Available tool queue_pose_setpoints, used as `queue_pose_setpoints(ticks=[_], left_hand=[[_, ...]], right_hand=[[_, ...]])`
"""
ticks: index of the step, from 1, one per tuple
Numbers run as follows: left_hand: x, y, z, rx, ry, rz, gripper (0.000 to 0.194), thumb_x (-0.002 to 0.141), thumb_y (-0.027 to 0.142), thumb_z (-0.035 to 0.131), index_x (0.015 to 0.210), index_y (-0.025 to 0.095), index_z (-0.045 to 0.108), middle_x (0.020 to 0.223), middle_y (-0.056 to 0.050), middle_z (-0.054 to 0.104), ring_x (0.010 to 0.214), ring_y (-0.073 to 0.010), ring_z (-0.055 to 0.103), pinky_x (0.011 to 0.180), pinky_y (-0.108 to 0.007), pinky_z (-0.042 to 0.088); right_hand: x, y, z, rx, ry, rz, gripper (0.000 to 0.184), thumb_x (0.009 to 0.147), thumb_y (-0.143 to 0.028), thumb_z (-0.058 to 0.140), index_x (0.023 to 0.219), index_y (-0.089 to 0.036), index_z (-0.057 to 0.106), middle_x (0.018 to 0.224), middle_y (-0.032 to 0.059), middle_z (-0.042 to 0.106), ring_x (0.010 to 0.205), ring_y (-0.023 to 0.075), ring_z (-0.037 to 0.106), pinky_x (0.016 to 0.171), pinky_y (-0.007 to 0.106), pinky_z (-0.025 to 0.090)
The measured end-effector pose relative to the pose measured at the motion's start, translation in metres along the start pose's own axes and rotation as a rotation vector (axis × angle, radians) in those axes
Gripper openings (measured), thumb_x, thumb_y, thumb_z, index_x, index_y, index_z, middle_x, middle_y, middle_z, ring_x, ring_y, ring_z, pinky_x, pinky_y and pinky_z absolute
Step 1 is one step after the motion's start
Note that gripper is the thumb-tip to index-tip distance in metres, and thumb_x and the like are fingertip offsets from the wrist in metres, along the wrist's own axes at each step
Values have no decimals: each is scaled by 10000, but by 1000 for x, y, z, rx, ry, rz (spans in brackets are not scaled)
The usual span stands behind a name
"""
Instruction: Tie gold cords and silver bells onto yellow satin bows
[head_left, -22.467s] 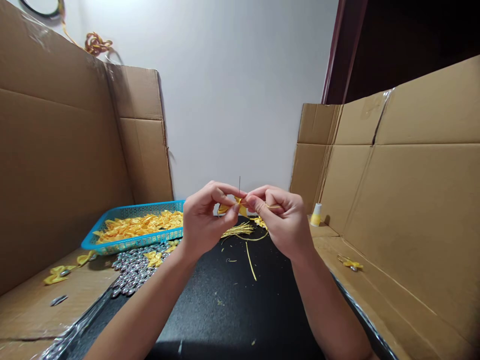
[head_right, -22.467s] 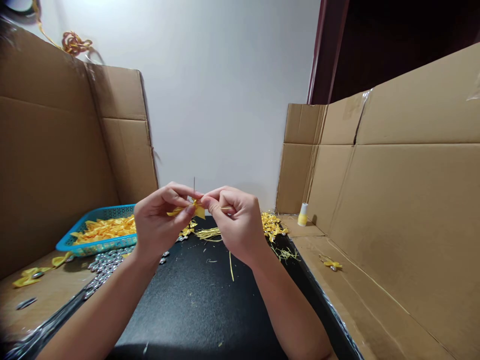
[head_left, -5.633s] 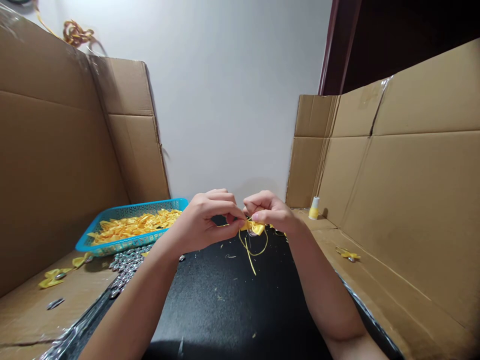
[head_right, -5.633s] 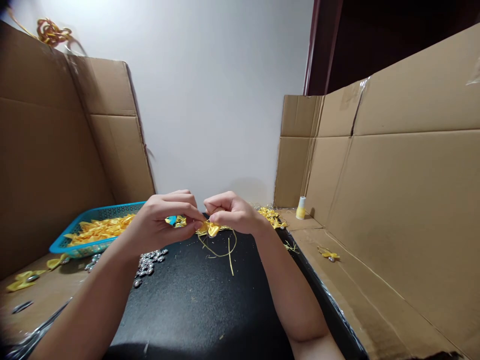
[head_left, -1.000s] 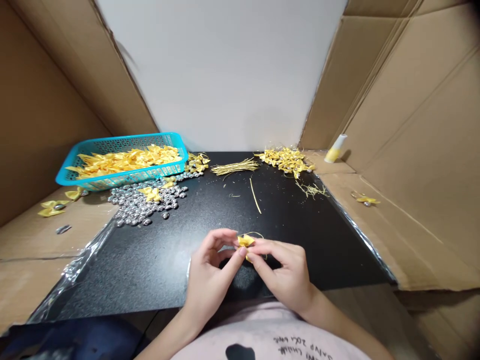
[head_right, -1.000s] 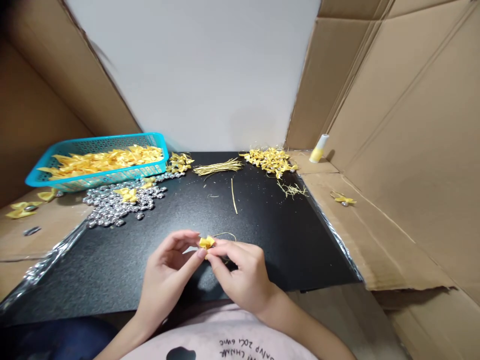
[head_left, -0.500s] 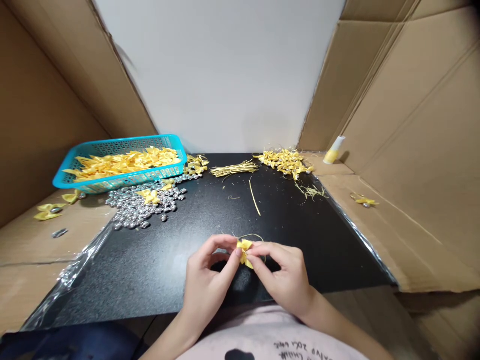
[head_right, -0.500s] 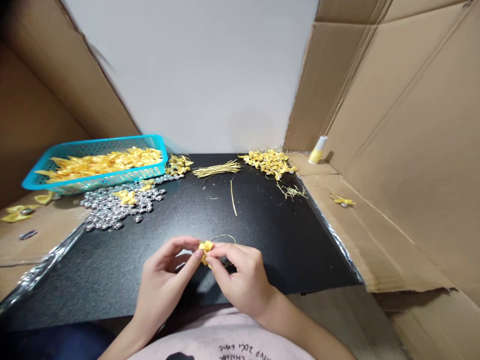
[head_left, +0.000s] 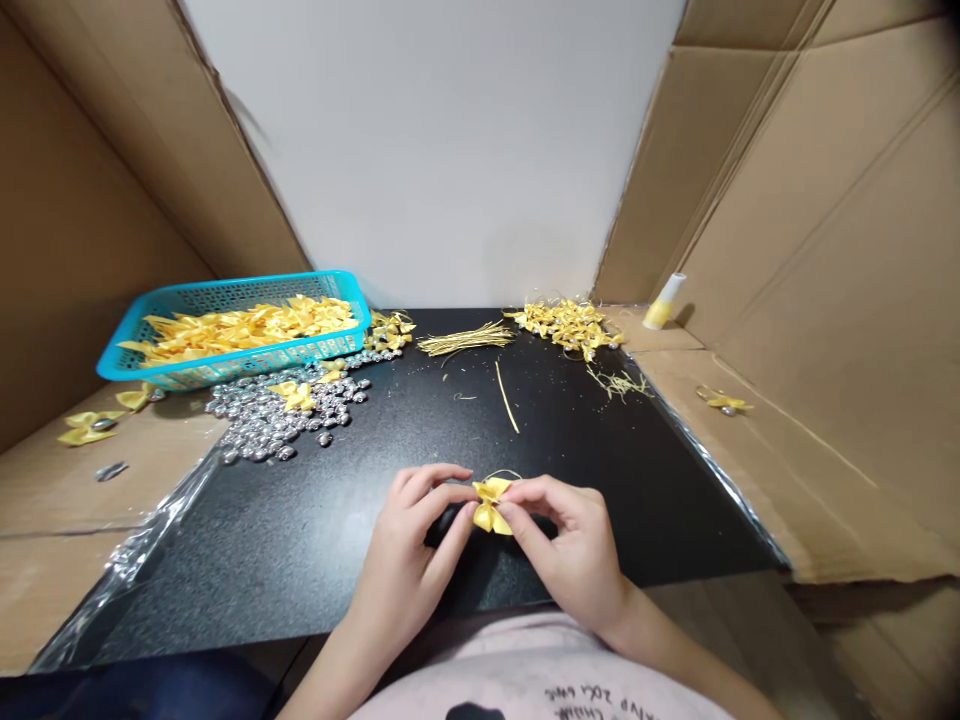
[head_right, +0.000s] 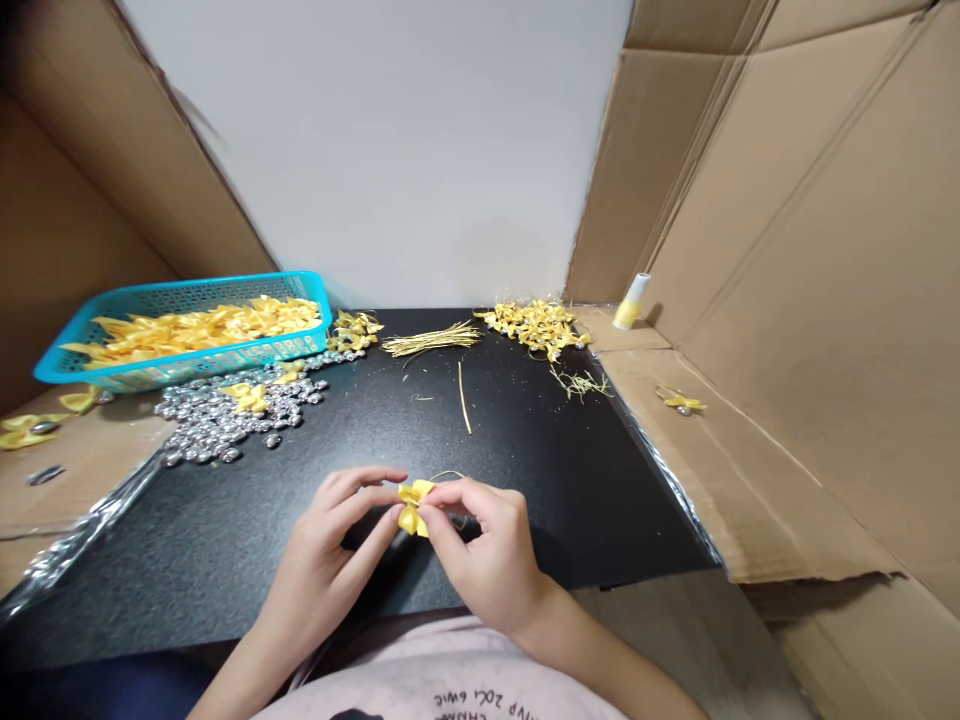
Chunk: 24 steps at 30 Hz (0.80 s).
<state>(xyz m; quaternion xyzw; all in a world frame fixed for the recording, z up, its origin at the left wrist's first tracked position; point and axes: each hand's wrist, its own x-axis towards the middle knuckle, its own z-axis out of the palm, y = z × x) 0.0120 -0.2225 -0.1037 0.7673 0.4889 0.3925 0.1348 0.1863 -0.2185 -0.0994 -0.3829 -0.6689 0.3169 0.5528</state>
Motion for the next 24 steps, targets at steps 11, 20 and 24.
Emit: queue_pose_setpoints(ticks=[11,20,24], left_hand=[[-1,5,-3,-59,22,36,99,890,164,555,830,219,612,783,-13,668,737,-176,593,687,-293,447],[-1,9,-4,-47,34,66,110,878,144,562,814,221,609,744,-7,665,709,-172,578,672,-293,438],[-1,10,-4,-31,21,63,119,870,147,570,779,215,606,716,-5,661,707,-177,573,673,-299,438]], right_hand=[[-1,2,0,4,25,28,77,823,-141,623,770,-177,666,749,40,736,660,154,711,639,233,596],[0,4,1,-16,-27,35,98,774,-113,654,845,-180,663,825,51,728,735,173,711,691,271,602],[2,5,3,-40,-19,20,111,773,-76,636,792,-183,662,810,46,725,751,170,705,689,263,591]])
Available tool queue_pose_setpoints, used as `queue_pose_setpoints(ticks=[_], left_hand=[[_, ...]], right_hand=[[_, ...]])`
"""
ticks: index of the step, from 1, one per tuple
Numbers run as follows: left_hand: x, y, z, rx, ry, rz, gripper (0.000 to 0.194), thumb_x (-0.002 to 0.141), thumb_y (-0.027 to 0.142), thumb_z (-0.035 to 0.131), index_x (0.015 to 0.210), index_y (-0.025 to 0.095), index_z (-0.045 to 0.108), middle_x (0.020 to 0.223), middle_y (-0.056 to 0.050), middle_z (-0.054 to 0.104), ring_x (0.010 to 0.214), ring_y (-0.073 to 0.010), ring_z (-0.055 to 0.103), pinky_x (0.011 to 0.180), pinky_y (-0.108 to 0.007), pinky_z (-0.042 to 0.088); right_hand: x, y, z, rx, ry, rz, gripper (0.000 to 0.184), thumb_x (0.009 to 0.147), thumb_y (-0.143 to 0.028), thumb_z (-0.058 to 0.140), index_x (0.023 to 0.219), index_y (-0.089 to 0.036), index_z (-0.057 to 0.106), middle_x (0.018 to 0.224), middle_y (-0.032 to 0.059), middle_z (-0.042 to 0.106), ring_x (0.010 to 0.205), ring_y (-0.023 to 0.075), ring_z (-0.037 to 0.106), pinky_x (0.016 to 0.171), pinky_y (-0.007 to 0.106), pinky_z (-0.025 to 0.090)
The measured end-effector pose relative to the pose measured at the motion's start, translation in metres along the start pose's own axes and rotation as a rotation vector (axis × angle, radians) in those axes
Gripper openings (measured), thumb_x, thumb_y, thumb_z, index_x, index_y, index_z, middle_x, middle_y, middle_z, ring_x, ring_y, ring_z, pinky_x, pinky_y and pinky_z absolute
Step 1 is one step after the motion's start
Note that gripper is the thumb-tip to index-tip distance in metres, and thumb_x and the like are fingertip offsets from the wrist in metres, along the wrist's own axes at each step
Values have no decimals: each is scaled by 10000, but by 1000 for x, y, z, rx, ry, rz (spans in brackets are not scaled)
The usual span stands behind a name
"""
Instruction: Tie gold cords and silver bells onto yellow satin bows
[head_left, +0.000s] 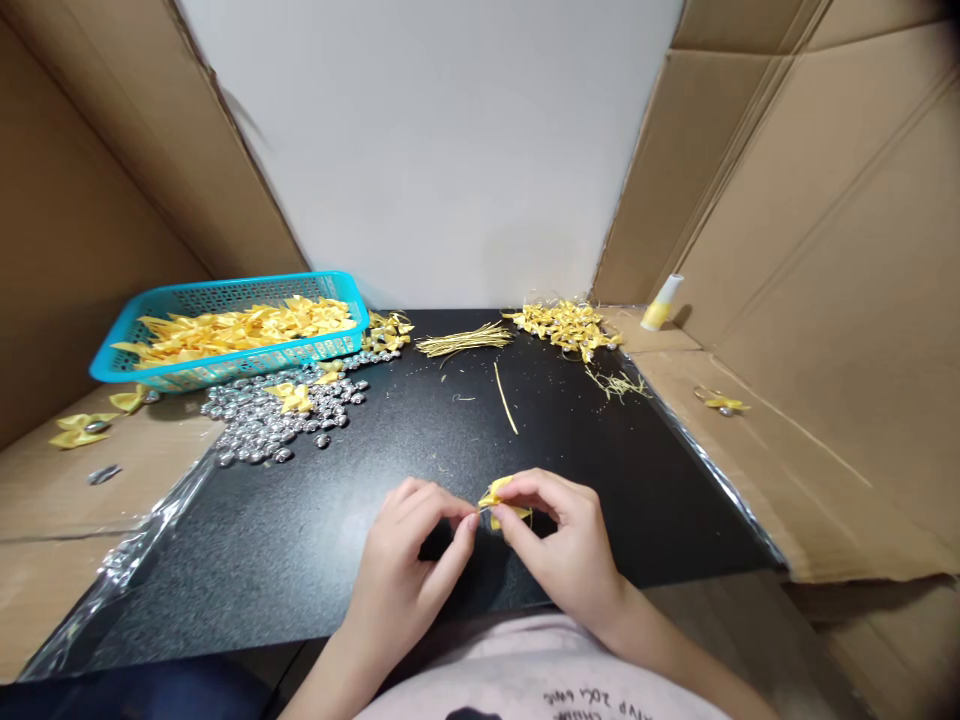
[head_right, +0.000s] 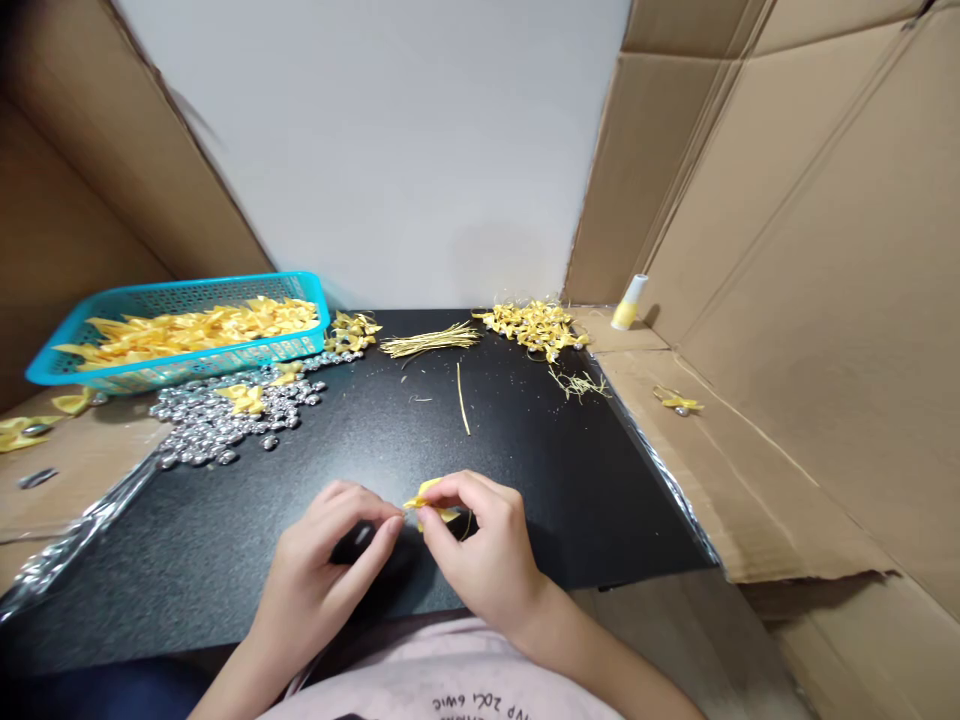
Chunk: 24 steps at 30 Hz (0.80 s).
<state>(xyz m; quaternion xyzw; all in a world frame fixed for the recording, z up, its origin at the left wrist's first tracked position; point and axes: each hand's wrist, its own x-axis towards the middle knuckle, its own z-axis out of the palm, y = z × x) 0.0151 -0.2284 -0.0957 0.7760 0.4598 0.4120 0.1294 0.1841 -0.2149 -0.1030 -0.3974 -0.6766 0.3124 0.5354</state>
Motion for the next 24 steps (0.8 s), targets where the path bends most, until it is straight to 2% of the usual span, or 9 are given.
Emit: queue_pose_setpoints(ticks=[15,24], left_hand=[[-3,0,4,55,70,95,129,833,96,612,754,195,588,673,11,640,682,-159,548,656,-297,415],[-4,0,5,3,69,71,145,827,96,635,723,186,590,662,18,634,653,-140,553,639,-283,408]], right_hand=[[0,1,0,-11,72,-79,130,752,-42,688,720,-166,668,756,47,724,738,163,700,703,246,556],[2,2,1,-44,80,-133,142,756,-20,677,713,-155,665,752,59,710,731,153,690,699,226,541]])
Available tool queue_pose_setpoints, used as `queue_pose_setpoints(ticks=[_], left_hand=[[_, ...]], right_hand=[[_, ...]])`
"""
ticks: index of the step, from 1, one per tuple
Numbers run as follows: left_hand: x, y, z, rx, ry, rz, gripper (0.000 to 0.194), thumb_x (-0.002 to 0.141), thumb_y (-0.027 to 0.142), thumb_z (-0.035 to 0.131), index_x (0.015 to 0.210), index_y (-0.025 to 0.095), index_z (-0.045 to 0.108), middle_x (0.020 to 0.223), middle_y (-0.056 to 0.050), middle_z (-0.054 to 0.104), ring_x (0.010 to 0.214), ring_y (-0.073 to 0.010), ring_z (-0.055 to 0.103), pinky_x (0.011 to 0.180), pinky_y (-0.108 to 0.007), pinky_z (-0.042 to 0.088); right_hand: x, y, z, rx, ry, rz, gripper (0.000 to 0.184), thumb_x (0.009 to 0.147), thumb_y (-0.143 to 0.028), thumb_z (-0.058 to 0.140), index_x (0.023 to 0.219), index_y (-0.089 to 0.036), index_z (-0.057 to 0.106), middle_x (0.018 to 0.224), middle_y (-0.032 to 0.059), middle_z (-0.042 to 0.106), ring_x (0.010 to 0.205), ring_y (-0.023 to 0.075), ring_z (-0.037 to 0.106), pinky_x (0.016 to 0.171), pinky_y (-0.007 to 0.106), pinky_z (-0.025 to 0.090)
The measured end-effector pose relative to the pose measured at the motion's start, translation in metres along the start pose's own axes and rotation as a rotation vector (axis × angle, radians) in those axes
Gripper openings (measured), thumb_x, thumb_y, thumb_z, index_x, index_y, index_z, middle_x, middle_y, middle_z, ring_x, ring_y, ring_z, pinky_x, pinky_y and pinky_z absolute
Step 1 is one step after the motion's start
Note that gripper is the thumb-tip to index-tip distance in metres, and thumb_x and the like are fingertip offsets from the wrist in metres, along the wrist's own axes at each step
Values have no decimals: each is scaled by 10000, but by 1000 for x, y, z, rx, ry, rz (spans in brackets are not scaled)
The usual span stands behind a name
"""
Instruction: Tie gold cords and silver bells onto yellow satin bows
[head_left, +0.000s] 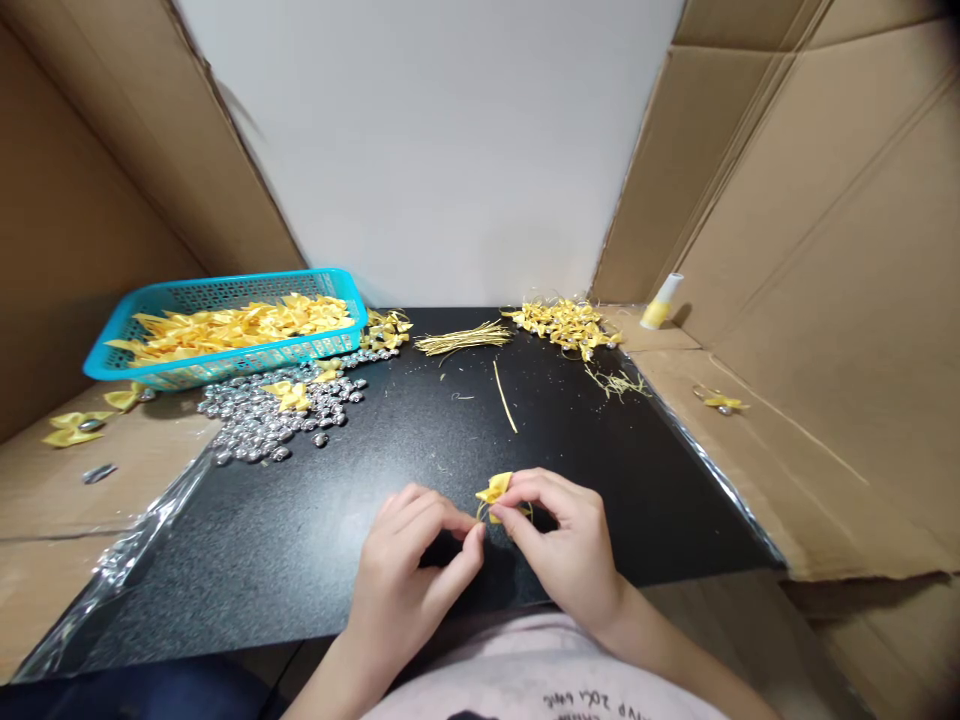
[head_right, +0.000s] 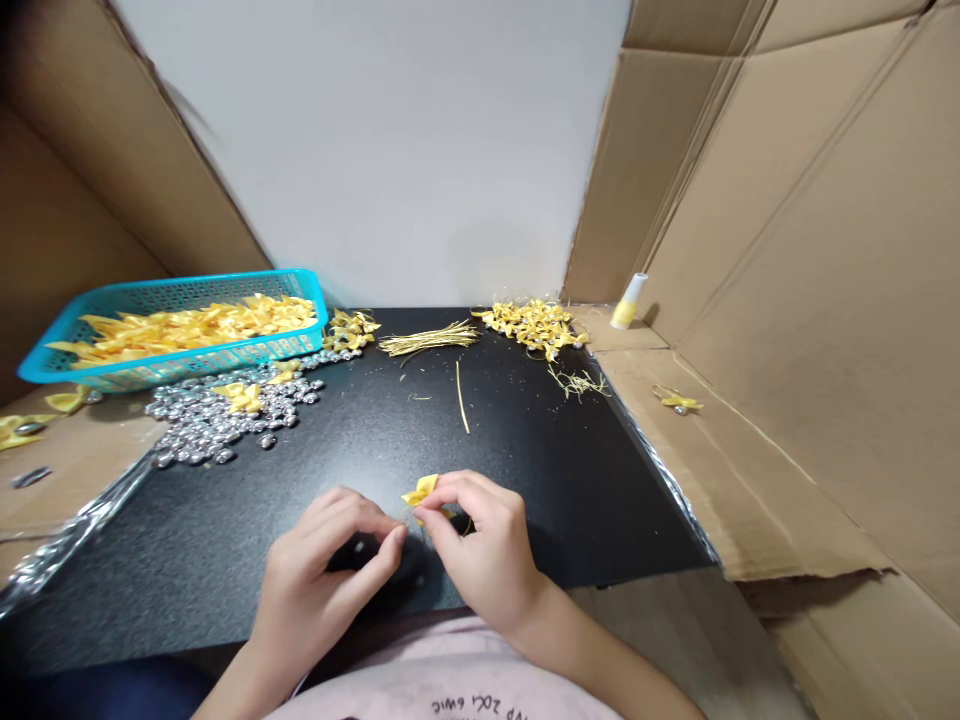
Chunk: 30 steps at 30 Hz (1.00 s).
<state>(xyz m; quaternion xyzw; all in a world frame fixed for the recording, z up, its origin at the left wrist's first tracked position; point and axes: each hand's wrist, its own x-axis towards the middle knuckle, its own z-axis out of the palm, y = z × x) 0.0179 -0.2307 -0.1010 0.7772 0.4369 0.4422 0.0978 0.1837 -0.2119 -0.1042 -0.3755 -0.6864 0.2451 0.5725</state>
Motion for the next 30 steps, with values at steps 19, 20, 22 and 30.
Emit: queue_pose_setpoints(ticks=[19,20,22,30], left_hand=[[-3,1,-2,-66,-83,-24,144,867,102,583,751,185,558,687,20,628,631,-117,584,619,-250,423],[-3,1,-3,-70,-86,-18,141,867,100,583,758,187,561,690,20,629,634,-117,585,619,-249,426],[-3,1,-3,-75,-87,-8,134,865,96,585,769,189,566,698,20,635,639,-118,590,622,-248,431],[-1,-3,-3,-92,-82,-25,116,862,118,602,773,190,594,700,15,658,636,-124,606,618,-253,449]], right_hand=[[-4,7,-3,-81,-159,-167,160,891,-30,523,835,-179,540,855,52,631,859,149,622,791,251,506],[-4,7,-3,-82,-171,-180,160,895,-33,520,838,-181,538,850,50,630,868,152,619,802,258,507],[-4,8,-3,-80,-188,-196,157,899,-38,517,843,-184,538,844,48,631,881,156,617,825,270,509],[-3,1,-3,-20,-153,-110,117,836,-62,602,827,-177,583,824,50,665,832,158,650,789,264,525]])
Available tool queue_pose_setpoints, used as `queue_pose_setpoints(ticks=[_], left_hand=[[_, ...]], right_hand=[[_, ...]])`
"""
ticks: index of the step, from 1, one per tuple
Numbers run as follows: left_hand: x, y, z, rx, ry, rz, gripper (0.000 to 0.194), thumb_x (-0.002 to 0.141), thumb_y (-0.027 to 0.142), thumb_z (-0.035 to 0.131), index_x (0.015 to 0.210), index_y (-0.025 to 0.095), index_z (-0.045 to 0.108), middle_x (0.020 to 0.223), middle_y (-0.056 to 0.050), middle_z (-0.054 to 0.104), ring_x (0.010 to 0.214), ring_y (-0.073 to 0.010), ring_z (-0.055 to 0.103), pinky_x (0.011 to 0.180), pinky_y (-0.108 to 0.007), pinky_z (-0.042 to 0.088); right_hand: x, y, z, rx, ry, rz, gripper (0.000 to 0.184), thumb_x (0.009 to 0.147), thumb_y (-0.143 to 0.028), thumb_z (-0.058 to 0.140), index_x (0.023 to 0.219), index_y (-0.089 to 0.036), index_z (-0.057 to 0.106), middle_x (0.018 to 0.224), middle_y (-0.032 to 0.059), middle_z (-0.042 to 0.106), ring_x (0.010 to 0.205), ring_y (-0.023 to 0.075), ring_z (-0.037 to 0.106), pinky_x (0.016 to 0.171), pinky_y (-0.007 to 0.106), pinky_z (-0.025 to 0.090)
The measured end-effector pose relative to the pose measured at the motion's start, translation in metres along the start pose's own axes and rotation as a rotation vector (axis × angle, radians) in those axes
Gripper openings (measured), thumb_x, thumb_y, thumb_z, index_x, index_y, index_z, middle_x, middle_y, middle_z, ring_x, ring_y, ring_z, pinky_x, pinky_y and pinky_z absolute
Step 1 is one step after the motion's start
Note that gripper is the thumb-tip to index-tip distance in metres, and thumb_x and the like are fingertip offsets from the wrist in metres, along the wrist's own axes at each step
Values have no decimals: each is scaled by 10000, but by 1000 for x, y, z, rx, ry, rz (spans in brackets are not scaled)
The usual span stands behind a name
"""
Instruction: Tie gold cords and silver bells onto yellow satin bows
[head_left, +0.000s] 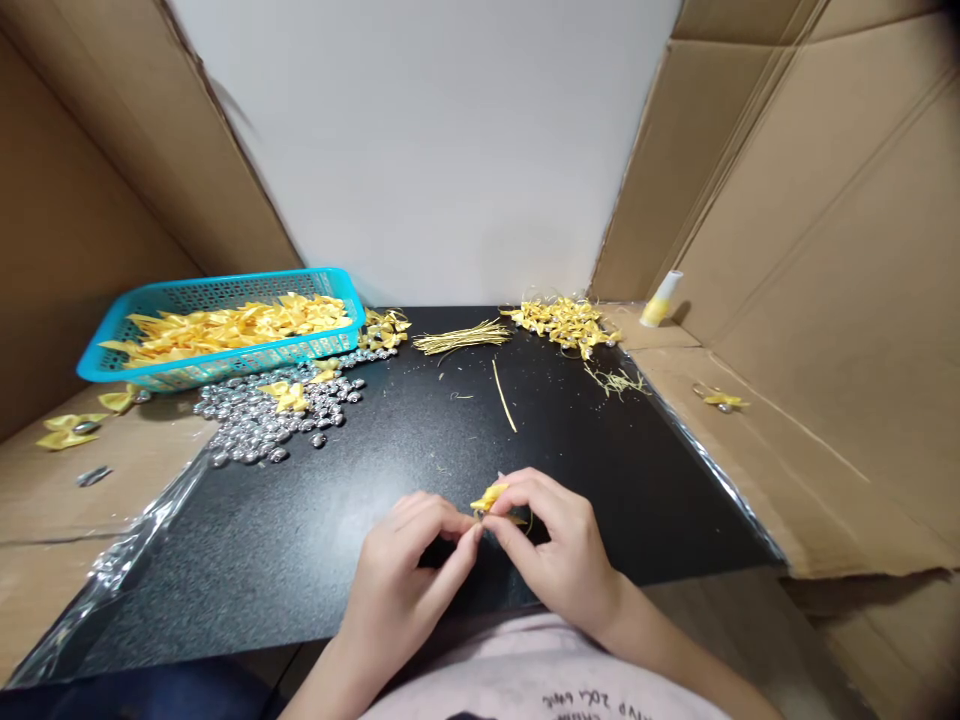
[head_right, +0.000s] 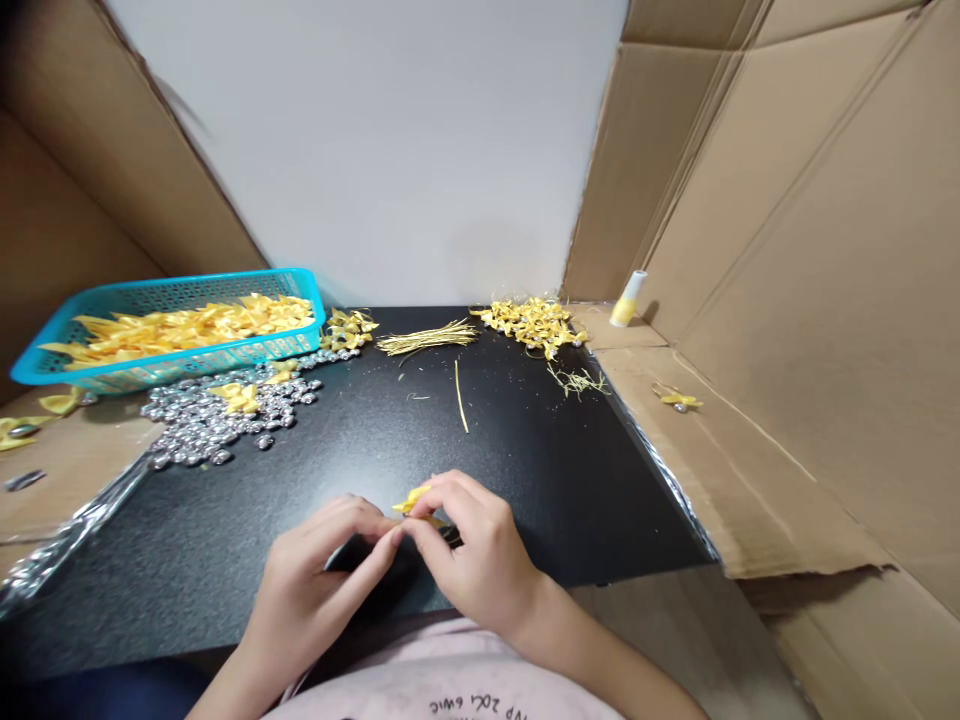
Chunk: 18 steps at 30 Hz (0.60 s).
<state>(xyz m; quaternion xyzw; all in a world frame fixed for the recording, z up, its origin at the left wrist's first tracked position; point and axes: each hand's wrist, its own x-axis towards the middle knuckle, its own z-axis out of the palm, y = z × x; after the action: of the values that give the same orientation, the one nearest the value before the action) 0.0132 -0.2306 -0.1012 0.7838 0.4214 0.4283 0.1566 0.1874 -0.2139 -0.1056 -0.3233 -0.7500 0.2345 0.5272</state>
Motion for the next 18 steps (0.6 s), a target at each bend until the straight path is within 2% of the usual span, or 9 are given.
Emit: queue_pose_setpoints(ticks=[3,9,18], left_hand=[[0,-1,0,-19,-1,-11,109,864,123,603,786,199,607,710,15,661,649,-127,609,620,-250,459],[1,1,-2,3,-10,-5,99,869,144,600,790,200,614,714,-2,660,670,-150,596,628,-266,467],[3,0,-9,55,-139,33,101,889,140,578,806,197,591,730,4,661,685,-150,560,639,-275,426]], right_hand=[[3,-6,-4,38,18,74,129,802,-53,602,844,-175,607,840,50,688,818,157,667,760,253,527],[5,-7,-6,61,-12,172,117,824,-76,579,828,-174,643,804,37,699,757,146,670,709,241,520],[5,-6,-6,94,-108,315,88,791,-110,658,744,-183,651,759,14,694,729,147,641,700,263,493]])
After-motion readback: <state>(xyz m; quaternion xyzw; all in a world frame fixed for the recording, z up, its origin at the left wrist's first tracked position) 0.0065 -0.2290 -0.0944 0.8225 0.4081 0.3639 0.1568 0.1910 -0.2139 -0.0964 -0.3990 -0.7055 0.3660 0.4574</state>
